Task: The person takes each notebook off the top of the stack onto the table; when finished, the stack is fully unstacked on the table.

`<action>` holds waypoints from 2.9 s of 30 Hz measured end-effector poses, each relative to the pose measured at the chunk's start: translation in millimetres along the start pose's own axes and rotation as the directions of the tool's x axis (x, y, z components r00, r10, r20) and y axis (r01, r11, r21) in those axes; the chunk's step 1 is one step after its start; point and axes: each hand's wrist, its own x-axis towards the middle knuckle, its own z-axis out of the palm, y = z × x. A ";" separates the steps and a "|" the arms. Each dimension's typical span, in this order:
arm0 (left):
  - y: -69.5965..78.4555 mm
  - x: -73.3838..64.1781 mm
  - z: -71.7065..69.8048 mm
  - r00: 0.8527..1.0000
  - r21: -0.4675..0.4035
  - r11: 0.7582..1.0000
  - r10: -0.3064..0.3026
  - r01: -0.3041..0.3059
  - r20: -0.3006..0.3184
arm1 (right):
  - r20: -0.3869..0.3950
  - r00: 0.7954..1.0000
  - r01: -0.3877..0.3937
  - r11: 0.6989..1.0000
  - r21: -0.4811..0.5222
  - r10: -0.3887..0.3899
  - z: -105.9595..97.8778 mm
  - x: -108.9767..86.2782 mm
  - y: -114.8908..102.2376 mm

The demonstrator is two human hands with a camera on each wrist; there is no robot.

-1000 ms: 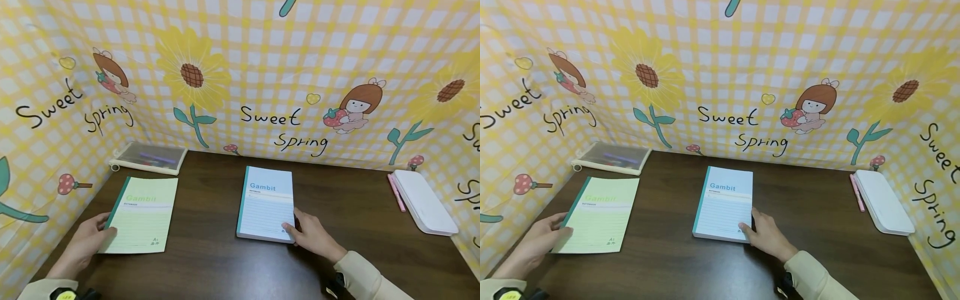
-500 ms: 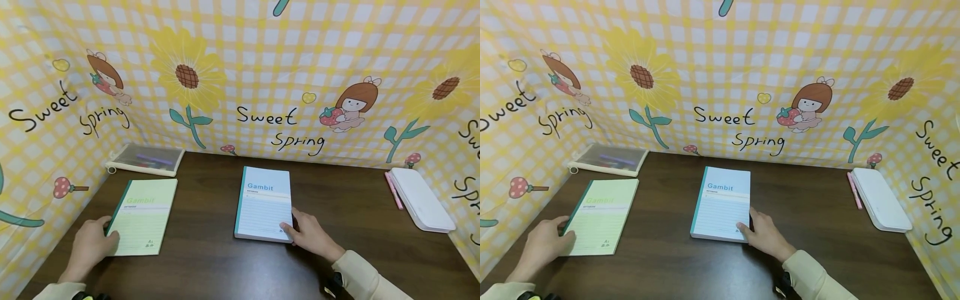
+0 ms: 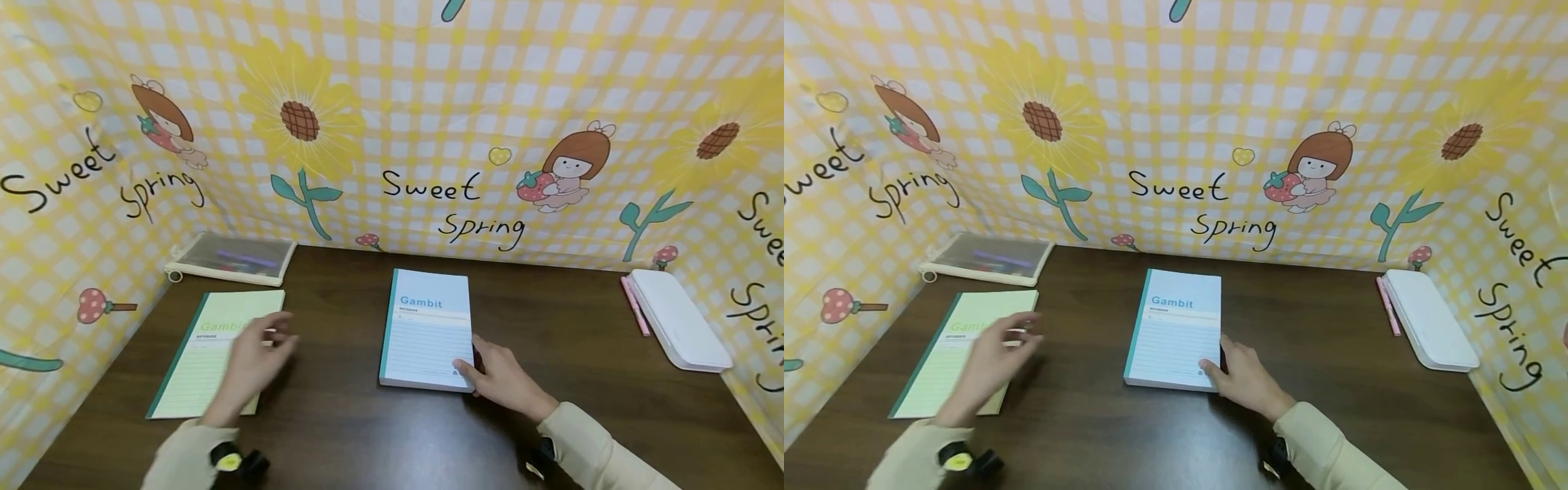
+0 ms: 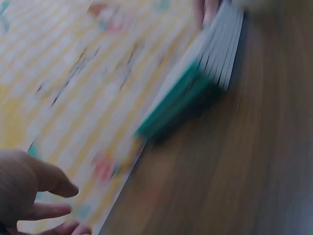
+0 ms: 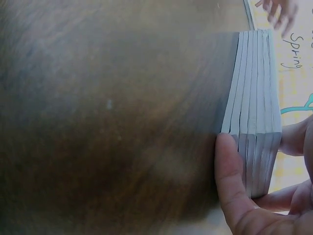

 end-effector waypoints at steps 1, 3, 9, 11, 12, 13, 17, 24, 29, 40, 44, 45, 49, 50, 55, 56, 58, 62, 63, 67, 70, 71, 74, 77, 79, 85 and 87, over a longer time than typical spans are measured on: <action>10.8 3.6 13.2 0.999 -0.033 0.999 0.003 -0.002 0.049 | -0.001 1.000 -0.003 1.000 0.000 0.003 -0.1 -0.1 0.4; 29.6 10.0 39.3 0.990 -0.071 0.997 0.014 -0.004 0.140 | -0.004 1.000 -0.005 1.000 -0.003 0.005 -0.1 -0.2 0.9; 62.2 17.6 92.9 0.956 -0.130 0.991 0.005 0.034 0.292 | -0.007 1.000 -0.011 1.000 -0.008 0.011 0.9 1.8 -0.8; 66.3 16.2 100.3 0.956 -0.132 0.990 -0.001 0.042 0.295 | -0.007 1.000 -0.008 1.000 -0.009 0.008 1.7 3.2 -1.8; 67.7 15.3 102.9 0.957 -0.131 0.991 0.001 0.038 0.290 | -0.008 1.000 -0.006 1.000 -0.007 0.006 1.9 3.6 -2.3; 68.8 14.4 104.9 0.960 -0.126 0.992 0.011 0.025 0.281 | -0.010 1.000 -0.003 1.000 -0.008 0.003 1.8 3.7 -2.7; 73.4 11.4 109.3 0.965 -0.101 0.995 0.042 -0.016 0.258 | -0.016 1.000 -0.008 1.000 -0.015 0.008 0.7 2.6 -2.1; 82.6 14.0 108.4 0.973 -0.118 0.993 0.053 -0.027 0.225 | -0.004 1.000 -0.014 1.000 -0.022 0.014 -2.4 1.6 -1.4; 86.9 23.3 108.2 0.955 -0.246 0.950 -0.122 0.191 0.271 | -0.004 1.000 -0.018 1.000 -0.014 0.018 -3.1 1.1 -0.2; 87.2 39.0 109.4 0.810 -0.380 0.777 -0.269 0.503 0.522 | -0.003 1.000 -0.031 0.999 -0.014 0.031 -3.5 0.3 0.9; 88.1 38.8 108.7 0.803 -0.398 0.768 -0.243 0.502 0.544 | 0.006 1.000 -0.018 1.000 -0.008 0.018 -2.7 -0.5 0.7; 88.4 38.3 108.0 0.804 -0.406 0.763 -0.240 0.503 0.544 | 0.009 1.000 -0.012 1.000 -0.006 0.012 -2.4 -0.6 0.8; 87.9 36.3 102.8 0.813 -0.438 0.747 -0.232 0.500 0.534 | 0.017 1.000 0.007 1.000 0.000 -0.007 -0.6 -0.8 1.3; 86.7 35.8 100.5 0.816 -0.446 0.741 -0.235 0.502 0.528 | 0.017 1.000 0.012 1.000 -0.001 -0.012 0.0 -0.5 1.6; 71.9 35.6 78.1 0.821 -0.462 0.726 -0.251 0.510 0.512 | 0.005 0.999 0.043 0.999 -0.001 -0.043 1.6 -0.5 3.1; 67.6 35.2 71.2 0.820 -0.465 0.719 -0.258 0.516 0.512 | 0.004 0.999 0.046 0.999 -0.004 -0.046 1.6 -0.5 3.4; 58.0 33.2 54.7 0.819 -0.479 0.706 -0.256 0.521 0.513 | 0.003 0.999 0.050 0.999 -0.007 -0.050 1.7 -0.4 3.7; 39.0 24.3 16.1 0.826 -0.488 0.706 -0.253 0.514 0.504 | 0.005 0.998 0.058 0.998 -0.017 -0.058 1.4 0.1 3.4; 33.8 21.6 6.9 0.828 -0.483 0.712 -0.253 0.510 0.500 | 0.008 0.998 0.061 0.998 -0.025 -0.061 1.2 -0.1 3.5; 14.7 11.0 -20.1 0.825 -0.430 0.745 -0.282 0.510 0.489 | 0.014 0.998 0.067 0.997 -0.043 -0.066 0.3 -1.1 4.0; 3.8 3.7 -28.1 0.815 -0.402 0.751 -0.305 0.524 0.493 | 0.012 0.998 0.069 0.996 -0.058 -0.069 0.4 -1.3 4.1; 0.5 1.5 -28.9 0.814 -0.398 0.752 -0.307 0.526 0.494 | 0.012 0.997 0.071 0.995 -0.065 -0.071 0.8 -1.2 3.9; -6.3 -2.0 -24.6 0.803 -0.390 0.743 -0.326 0.544 0.499 | 0.008 0.997 0.075 0.994 -0.075 -0.074 1.1 -1.0 4.1; -11.5 -3.2 -16.8 0.795 -0.368 0.746 -0.345 0.555 0.499 | 0.008 0.997 0.072 0.995 -0.068 -0.072 1.1 -1.1 3.5; -13.4 -3.3 -12.1 0.793 -0.329 0.765 -0.365 0.554 0.487 | 0.010 0.997 0.071 0.996 -0.056 -0.071 0.9 -1.2 3.1; -10.3 -6.4 -6.2 0.866 0.027 0.930 -0.352 0.367 0.354 | 0.014 0.997 0.081 0.996 -0.039 -0.080 0.4 -1.2 2.5; -6.0 -7.3 -5.3 0.897 0.150 0.944 -0.327 0.295 0.296 | 0.016 0.997 0.082 0.996 -0.038 -0.082 0.3 -1.0 2.8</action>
